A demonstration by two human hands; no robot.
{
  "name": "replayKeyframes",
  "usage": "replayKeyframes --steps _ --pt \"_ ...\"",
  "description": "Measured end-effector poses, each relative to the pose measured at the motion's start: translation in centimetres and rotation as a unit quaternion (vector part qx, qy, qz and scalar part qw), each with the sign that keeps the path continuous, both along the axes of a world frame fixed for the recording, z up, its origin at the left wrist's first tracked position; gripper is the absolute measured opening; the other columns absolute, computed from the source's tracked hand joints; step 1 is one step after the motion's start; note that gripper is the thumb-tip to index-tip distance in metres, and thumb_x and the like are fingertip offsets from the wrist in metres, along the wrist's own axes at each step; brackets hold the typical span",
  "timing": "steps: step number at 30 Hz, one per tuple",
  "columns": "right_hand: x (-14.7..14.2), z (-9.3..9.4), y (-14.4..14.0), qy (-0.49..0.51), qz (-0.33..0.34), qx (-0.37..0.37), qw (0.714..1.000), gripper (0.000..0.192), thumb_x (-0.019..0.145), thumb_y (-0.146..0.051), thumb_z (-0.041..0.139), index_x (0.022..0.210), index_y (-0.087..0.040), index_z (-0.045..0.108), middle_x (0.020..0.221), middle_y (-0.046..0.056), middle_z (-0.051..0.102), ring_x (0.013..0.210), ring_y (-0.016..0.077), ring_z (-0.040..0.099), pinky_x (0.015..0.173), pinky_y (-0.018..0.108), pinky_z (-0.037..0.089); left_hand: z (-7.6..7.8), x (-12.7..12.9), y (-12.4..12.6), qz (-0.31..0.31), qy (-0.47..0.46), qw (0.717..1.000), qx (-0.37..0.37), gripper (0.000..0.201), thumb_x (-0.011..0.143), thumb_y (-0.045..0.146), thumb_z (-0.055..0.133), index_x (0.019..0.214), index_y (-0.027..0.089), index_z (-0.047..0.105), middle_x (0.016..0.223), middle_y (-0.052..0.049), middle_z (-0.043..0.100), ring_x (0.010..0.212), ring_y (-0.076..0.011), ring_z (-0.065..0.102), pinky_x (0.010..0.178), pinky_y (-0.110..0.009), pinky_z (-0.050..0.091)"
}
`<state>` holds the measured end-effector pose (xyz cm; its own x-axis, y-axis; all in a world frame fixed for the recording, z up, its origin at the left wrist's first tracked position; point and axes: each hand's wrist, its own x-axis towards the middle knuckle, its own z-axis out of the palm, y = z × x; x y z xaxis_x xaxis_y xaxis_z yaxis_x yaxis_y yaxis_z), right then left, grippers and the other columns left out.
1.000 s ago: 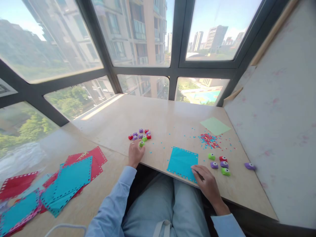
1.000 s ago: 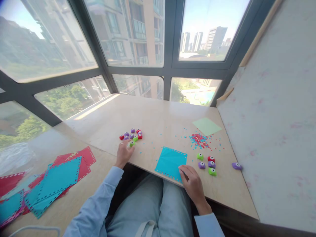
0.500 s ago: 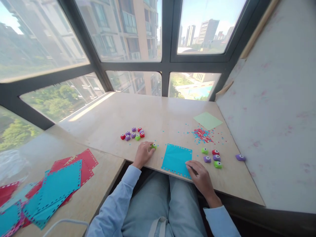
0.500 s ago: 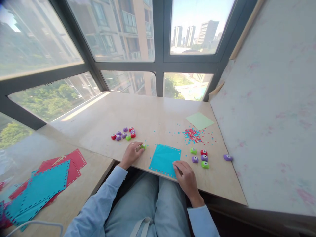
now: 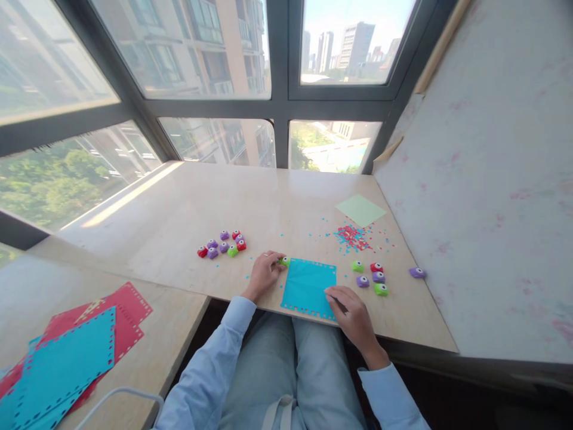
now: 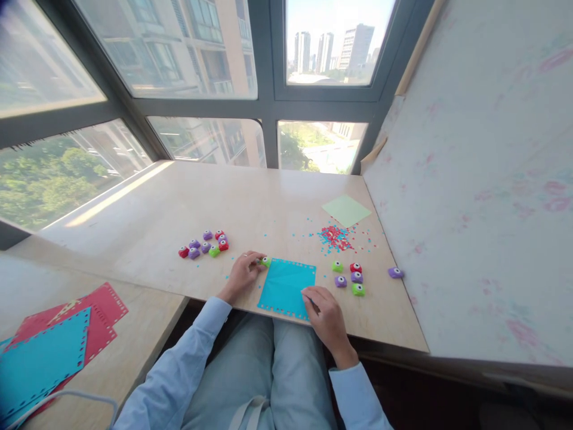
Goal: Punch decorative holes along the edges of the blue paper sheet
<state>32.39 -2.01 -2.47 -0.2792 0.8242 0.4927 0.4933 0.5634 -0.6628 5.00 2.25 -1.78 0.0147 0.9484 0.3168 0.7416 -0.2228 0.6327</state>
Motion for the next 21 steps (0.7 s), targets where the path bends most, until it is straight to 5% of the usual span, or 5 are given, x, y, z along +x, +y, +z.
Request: replayKeyframes --steps 10,14,21 --pt "0.16 0.42 -0.15 0.023 -0.005 0.005 1.0 0.019 0.094 -0.026 0.055 0.098 -0.022 0.073 0.097 0.009 0.073 0.092 0.0221 0.069 0.082 0.038 0.059 -0.44 -0.25 -0.27 0.006 -0.041 0.999 -0.002 0.029 0.08 0.008 0.058 0.104 0.02 0.068 0.098 -0.005 0.07 0.086 -0.0191 0.062 0.079 -0.033 0.051" --pt "0.13 0.45 -0.42 -0.017 0.012 0.037 0.999 0.023 0.094 -0.026 0.056 0.113 -0.023 0.069 0.104 0.011 0.071 0.099 0.024 0.067 0.087 0.042 0.057 -0.59 -0.24 -0.15 0.024 -0.04 0.999 0.003 0.025 0.082 0.012 0.058 0.105 0.02 0.067 0.095 -0.005 0.07 0.084 -0.0185 0.063 0.079 -0.033 0.051" --pt "0.06 0.67 -0.95 -0.172 0.114 0.095 0.974 0.075 0.077 -0.057 0.073 0.141 -0.023 0.051 0.138 0.016 0.057 0.128 0.0341 0.051 0.103 0.054 0.046 -0.8 -0.27 -0.02 0.047 -0.03 0.998 -0.001 0.025 0.084 0.019 0.059 0.107 0.021 0.067 0.092 -0.005 0.071 0.082 -0.0195 0.064 0.079 -0.033 0.052"
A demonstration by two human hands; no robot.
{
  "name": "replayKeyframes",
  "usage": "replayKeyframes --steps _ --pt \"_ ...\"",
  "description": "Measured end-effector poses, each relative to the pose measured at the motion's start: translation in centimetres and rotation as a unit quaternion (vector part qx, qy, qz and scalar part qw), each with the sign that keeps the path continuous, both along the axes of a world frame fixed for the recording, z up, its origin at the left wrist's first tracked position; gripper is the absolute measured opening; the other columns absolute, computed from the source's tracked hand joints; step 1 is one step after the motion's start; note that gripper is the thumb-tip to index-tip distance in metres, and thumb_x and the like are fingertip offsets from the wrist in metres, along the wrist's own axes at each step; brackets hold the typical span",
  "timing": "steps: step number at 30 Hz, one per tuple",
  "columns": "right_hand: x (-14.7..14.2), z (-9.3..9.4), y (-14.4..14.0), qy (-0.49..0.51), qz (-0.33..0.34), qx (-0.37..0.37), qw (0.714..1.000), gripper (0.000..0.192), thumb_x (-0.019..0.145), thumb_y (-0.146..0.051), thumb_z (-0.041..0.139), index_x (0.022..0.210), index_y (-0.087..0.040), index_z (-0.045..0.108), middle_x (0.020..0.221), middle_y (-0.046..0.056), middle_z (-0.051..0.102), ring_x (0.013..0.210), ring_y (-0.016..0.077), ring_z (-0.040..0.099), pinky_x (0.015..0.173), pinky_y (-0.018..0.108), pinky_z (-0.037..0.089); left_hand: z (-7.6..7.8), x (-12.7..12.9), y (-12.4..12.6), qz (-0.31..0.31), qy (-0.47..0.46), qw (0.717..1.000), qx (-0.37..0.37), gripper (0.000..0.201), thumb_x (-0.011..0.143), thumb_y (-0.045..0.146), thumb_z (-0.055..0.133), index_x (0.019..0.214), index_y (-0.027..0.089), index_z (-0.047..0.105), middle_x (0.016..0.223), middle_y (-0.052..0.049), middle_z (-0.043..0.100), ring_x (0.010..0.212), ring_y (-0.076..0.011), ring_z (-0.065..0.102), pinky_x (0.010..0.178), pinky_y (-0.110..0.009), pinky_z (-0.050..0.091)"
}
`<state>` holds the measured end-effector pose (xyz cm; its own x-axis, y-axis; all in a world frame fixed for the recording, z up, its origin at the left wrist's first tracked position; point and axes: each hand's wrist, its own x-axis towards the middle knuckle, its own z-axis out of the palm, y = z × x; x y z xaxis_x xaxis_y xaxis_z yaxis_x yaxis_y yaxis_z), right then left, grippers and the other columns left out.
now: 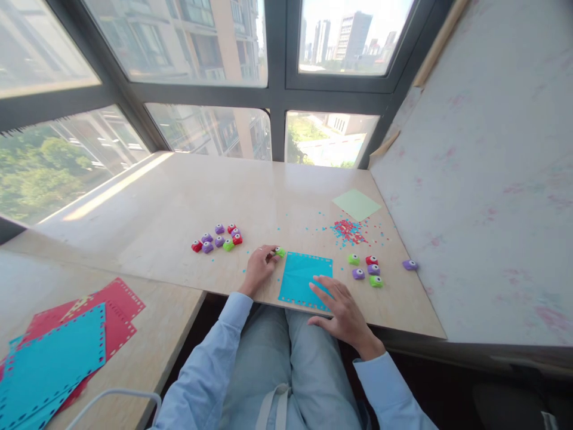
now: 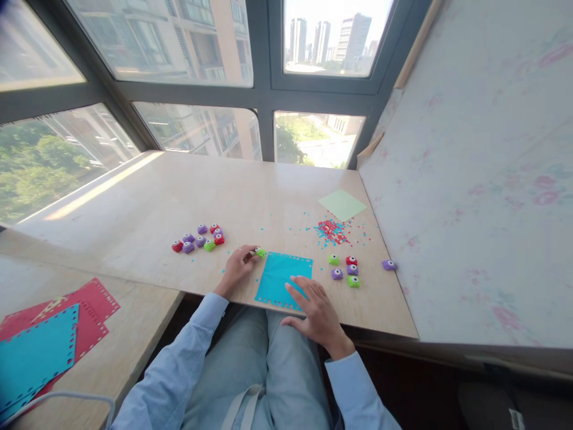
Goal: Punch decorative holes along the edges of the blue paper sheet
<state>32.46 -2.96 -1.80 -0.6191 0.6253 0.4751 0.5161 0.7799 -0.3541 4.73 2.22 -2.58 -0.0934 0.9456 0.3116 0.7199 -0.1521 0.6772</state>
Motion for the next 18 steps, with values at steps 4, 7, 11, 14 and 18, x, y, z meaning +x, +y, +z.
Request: replayKeyframes --steps 4,7,11,14,18 --pt "-0.07 -0.28 0.0 -0.033 0.025 0.0 0.999 0.052 0.081 -0.044 0.073 0.13 -0.027 0.062 0.135 0.012 0.06 0.128 0.0315 0.054 0.105 0.053 0.045 -0.05 0.05 0.05 0.001 -0.001 1.0 0.002 0.023 0.086 0.023 0.058 0.107 0.02 0.067 0.092 -0.006 0.071 0.08 -0.0195 0.064 0.077 -0.033 0.052" --pt "-0.13 -0.43 -0.07 -0.01 0.024 -0.003 1.0 0.034 0.085 -0.034 0.071 0.118 -0.027 0.069 0.128 0.011 0.066 0.123 0.0292 0.058 0.102 0.051 0.048 -0.1 0.08 0.1 0.002 -0.006 1.0 0.002 0.023 0.086 0.025 0.059 0.106 0.02 0.067 0.091 -0.006 0.071 0.079 -0.0193 0.064 0.076 -0.033 0.052" --pt "-0.2 -0.22 -0.18 0.033 0.021 -0.01 0.999 0.021 0.091 -0.026 0.063 0.11 -0.025 0.072 0.12 0.009 0.071 0.119 0.0259 0.062 0.1 0.049 0.052 -0.21 0.04 0.15 0.002 -0.006 1.0 -0.002 0.022 0.085 0.024 0.06 0.104 0.02 0.068 0.09 -0.006 0.071 0.082 -0.0204 0.064 0.078 -0.034 0.051" --pt "-0.27 0.01 -0.28 0.061 0.006 -0.023 0.998 0.023 0.095 -0.02 0.054 0.108 -0.024 0.073 0.111 0.008 0.074 0.114 0.023 0.065 0.099 0.046 0.053 -0.28 0.02 0.19 0.002 -0.006 1.0 -0.002 0.021 0.084 0.023 0.061 0.104 0.021 0.068 0.091 -0.005 0.071 0.083 -0.0211 0.064 0.079 -0.034 0.051" --pt "-0.44 0.01 -0.53 0.082 -0.016 -0.02 0.996 0.024 0.095 -0.019 0.053 0.107 -0.022 0.073 0.108 0.009 0.075 0.109 0.0231 0.068 0.096 0.045 0.055 -0.21 0.1 0.18 0.005 -0.003 1.0 -0.002 0.02 0.083 0.021 0.062 0.102 0.02 0.068 0.091 -0.005 0.071 0.083 -0.021 0.064 0.079 -0.034 0.05"
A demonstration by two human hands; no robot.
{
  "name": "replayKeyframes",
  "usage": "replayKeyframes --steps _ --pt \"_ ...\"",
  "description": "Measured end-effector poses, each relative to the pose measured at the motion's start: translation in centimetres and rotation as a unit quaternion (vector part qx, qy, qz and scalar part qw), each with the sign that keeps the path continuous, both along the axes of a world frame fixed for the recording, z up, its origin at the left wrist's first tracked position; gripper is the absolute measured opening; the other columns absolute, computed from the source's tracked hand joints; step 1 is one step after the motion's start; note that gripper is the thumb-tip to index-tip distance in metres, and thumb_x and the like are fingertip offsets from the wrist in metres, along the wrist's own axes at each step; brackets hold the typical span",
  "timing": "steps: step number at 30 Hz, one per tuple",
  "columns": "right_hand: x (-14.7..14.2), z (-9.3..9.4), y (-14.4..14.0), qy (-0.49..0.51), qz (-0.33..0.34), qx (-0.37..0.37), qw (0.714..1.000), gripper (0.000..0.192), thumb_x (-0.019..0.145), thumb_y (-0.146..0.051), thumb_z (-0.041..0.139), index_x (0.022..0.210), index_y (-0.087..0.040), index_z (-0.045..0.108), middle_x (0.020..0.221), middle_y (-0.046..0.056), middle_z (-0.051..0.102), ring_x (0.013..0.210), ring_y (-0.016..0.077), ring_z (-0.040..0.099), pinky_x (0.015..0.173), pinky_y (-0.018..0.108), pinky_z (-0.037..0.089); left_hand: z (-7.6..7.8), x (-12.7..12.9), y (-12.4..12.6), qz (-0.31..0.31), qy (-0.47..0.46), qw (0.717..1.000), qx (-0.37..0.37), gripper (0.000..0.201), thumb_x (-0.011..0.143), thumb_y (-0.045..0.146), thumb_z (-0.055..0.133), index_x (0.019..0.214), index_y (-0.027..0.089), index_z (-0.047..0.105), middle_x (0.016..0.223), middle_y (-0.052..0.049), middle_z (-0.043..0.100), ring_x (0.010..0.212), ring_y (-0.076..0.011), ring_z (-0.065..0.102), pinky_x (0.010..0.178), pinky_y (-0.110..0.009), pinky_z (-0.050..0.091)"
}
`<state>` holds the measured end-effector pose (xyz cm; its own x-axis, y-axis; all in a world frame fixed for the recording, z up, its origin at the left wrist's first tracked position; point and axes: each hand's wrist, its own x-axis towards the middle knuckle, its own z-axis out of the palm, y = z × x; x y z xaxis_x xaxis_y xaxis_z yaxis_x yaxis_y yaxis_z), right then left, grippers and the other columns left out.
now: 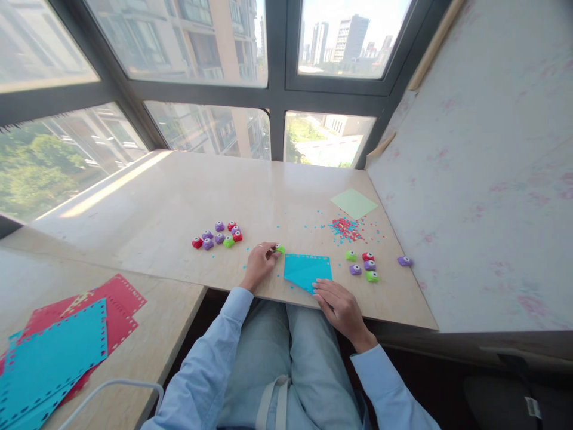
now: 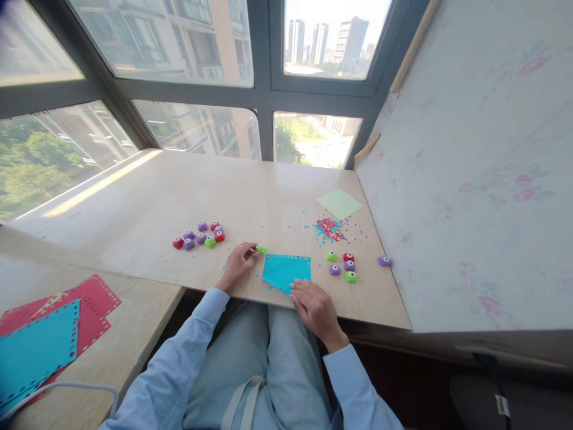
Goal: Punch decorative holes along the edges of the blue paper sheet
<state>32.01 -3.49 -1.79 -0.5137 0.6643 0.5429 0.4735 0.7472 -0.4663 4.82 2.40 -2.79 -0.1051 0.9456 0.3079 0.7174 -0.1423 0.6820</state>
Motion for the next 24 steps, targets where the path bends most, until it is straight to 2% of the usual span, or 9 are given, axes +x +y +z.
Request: replayKeyframes --steps 9,15,24 --pt "-0.2 -0.5 -0.3 0.059 -0.059 0.019 0.996 0.029 0.095 -0.013 0.049 0.115 -0.021 0.068 0.118 0.01 0.071 0.118 0.0234 0.063 0.099 0.044 0.055 0.3 0.1 -0.3 -0.024 -0.004 1.0 0.004 0.021 0.082 0.017 0.063 0.102 0.02 0.068 0.092 -0.004 0.071 0.084 -0.0205 0.063 0.079 -0.034 0.049" --pt "-0.1 -0.9 -0.3 0.092 -0.106 0.032 0.99 0.029 0.096 -0.015 0.046 0.116 -0.02 0.066 0.118 0.013 0.07 0.117 0.0233 0.064 0.098 0.045 0.054 0.8 0.2 -0.5 -0.034 -0.01 0.999 0.0 0.021 0.081 0.022 0.066 0.101 0.021 0.07 0.095 -0.005 0.071 0.084 -0.0203 0.063 0.079 -0.034 0.05" --pt "0.0 -1.1 -0.1 0.071 -0.057 0.023 0.996 0.034 0.094 -0.009 0.046 0.118 -0.022 0.065 0.121 0.01 0.069 0.123 0.022 0.06 0.1 0.042 0.053 1.1 0.1 -0.6 -0.072 0.006 0.997 0.009 0.022 0.082 0.024 0.066 0.103 0.022 0.072 0.096 -0.006 0.073 0.085 -0.0207 0.064 0.08 -0.036 0.05"
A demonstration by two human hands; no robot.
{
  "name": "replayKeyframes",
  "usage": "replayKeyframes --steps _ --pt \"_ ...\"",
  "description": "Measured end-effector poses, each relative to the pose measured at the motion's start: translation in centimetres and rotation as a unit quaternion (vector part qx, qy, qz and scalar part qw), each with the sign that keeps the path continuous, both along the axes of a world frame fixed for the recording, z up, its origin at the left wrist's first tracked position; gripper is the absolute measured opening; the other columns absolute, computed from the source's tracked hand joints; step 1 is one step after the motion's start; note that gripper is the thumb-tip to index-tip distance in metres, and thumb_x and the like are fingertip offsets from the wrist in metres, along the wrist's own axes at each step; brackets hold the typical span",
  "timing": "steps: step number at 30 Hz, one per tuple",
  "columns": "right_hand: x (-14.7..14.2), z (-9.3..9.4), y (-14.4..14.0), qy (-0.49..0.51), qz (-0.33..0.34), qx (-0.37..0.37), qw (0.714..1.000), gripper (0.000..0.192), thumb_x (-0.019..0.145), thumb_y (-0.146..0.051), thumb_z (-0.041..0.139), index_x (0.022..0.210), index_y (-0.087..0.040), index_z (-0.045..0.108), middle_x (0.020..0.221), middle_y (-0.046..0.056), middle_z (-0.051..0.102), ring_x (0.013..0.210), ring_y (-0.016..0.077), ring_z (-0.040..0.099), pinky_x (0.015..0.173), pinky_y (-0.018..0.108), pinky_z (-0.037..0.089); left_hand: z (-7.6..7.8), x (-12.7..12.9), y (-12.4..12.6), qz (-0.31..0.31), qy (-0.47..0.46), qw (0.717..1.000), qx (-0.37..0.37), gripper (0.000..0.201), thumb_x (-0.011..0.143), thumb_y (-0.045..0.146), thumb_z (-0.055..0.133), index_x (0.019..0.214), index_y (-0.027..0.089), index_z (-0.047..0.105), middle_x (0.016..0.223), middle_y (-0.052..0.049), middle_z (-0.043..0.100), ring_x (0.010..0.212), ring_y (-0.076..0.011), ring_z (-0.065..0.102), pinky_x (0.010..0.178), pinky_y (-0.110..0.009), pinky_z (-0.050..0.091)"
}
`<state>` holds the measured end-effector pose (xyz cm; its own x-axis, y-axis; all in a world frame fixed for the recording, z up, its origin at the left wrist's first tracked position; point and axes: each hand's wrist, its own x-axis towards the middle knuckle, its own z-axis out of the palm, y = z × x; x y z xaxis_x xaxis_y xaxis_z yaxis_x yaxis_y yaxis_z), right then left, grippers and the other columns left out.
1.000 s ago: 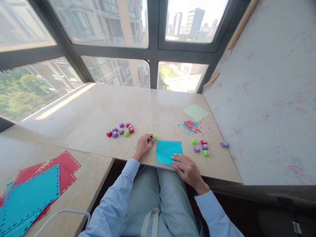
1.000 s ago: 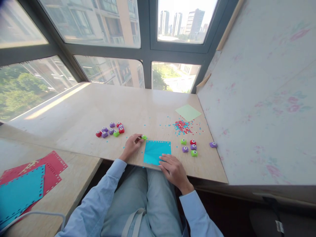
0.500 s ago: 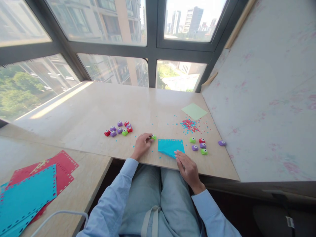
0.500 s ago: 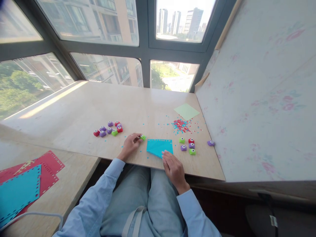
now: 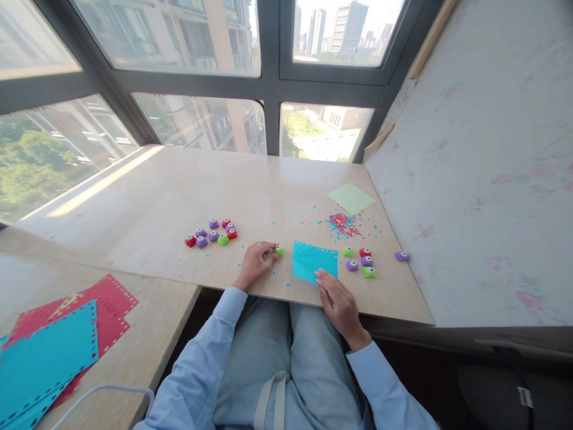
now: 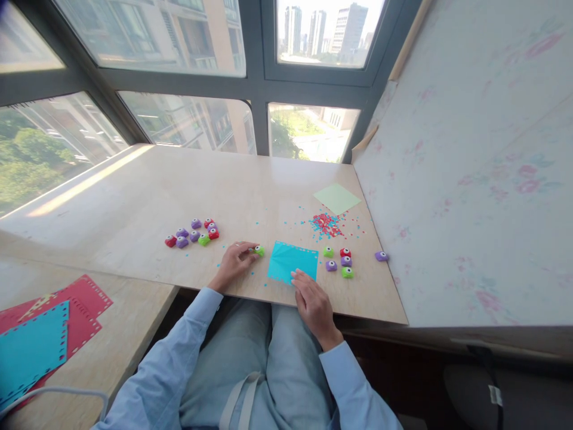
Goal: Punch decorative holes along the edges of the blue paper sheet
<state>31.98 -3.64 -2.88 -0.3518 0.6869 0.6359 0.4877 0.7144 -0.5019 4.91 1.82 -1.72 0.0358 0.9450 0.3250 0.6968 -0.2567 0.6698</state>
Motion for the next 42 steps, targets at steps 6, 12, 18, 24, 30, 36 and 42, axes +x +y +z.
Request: replayKeyframes --steps 6,12,18,24,30,36,42 --pt "-0.1 0.17 0.16 -0.025 0.034 0.026 0.999 0.037 0.092 -0.003 0.048 0.118 -0.021 0.065 0.118 0.009 0.071 0.123 0.0215 0.06 0.1 0.041 0.054 0.04 -0.05 0.05 -0.019 0.017 1.0 0.018 0.021 0.082 0.022 0.069 0.102 0.021 0.072 0.094 -0.005 0.074 0.086 -0.0205 0.065 0.081 -0.036 0.049" --pt "-0.03 0.14 0.21 -0.02 0.049 0.033 0.998 0.038 0.092 -0.003 0.05 0.12 -0.023 0.065 0.118 0.008 0.071 0.122 0.0212 0.06 0.098 0.04 0.055 0.16 0.12 0.01 -0.013 0.03 0.999 0.023 0.019 0.083 0.026 0.069 0.102 0.021 0.073 0.096 -0.006 0.074 0.089 -0.0217 0.066 0.082 -0.036 0.049" --pt "0.1 0.09 0.19 -0.031 0.069 0.038 0.996 0.037 0.093 -0.004 0.051 0.12 -0.024 0.066 0.119 0.007 0.071 0.122 0.021 0.06 0.099 0.041 0.055 0.09 0.11 0.04 -0.011 0.029 0.999 0.029 0.018 0.084 0.026 0.067 0.101 0.021 0.073 0.098 -0.006 0.074 0.089 -0.0217 0.066 0.081 -0.035 0.049" --pt "0.11 0.15 0.17 -0.038 0.067 0.031 0.997 0.037 0.092 -0.004 0.051 0.121 -0.023 0.065 0.118 0.007 0.071 0.121 0.0212 0.061 0.097 0.042 0.056 -0.41 0.01 0.2 -0.001 0.021 0.999 0.026 0.018 0.084 0.022 0.066 0.101 0.02 0.072 0.096 -0.006 0.075 0.087 -0.022 0.066 0.081 -0.036 0.049" --pt "0.08 0.07 0.17 -0.034 0.062 0.029 0.997 0.038 0.092 -0.003 0.051 0.121 -0.023 0.065 0.117 0.007 0.072 0.12 0.0216 0.062 0.096 0.042 0.056 -0.54 0.03 0.16 0.015 0.002 1.0 0.008 0.019 0.083 0.021 0.067 0.101 0.02 0.072 0.098 -0.006 0.075 0.087 -0.0218 0.065 0.082 -0.036 0.049" --pt "0.07 0.1 0.14 -0.038 0.057 0.036 0.997 0.038 0.092 -0.003 0.051 0.121 -0.023 0.065 0.117 0.007 0.072 0.12 0.0212 0.062 0.097 0.041 0.056 -0.17 0.08 0.03 0.0 -0.002 1.0 0.008 0.02 0.084 0.024 0.067 0.103 0.022 0.072 0.093 -0.004 0.074 0.085 -0.0207 0.064 0.08 -0.035 0.049" --pt "0.03 0.32 0.13 -0.031 0.063 0.039 0.997 0.038 0.091 -0.002 0.052 0.121 -0.022 0.065 0.117 0.008 0.072 0.12 0.0209 0.062 0.097 0.04 0.056 -0.2 0.0 0.08 -0.004 0.003 1.0 0.016 0.02 0.084 0.029 0.068 0.102 0.023 0.072 0.093 -0.004 0.073 0.087 -0.0207 0.065 0.082 -0.036 0.05"
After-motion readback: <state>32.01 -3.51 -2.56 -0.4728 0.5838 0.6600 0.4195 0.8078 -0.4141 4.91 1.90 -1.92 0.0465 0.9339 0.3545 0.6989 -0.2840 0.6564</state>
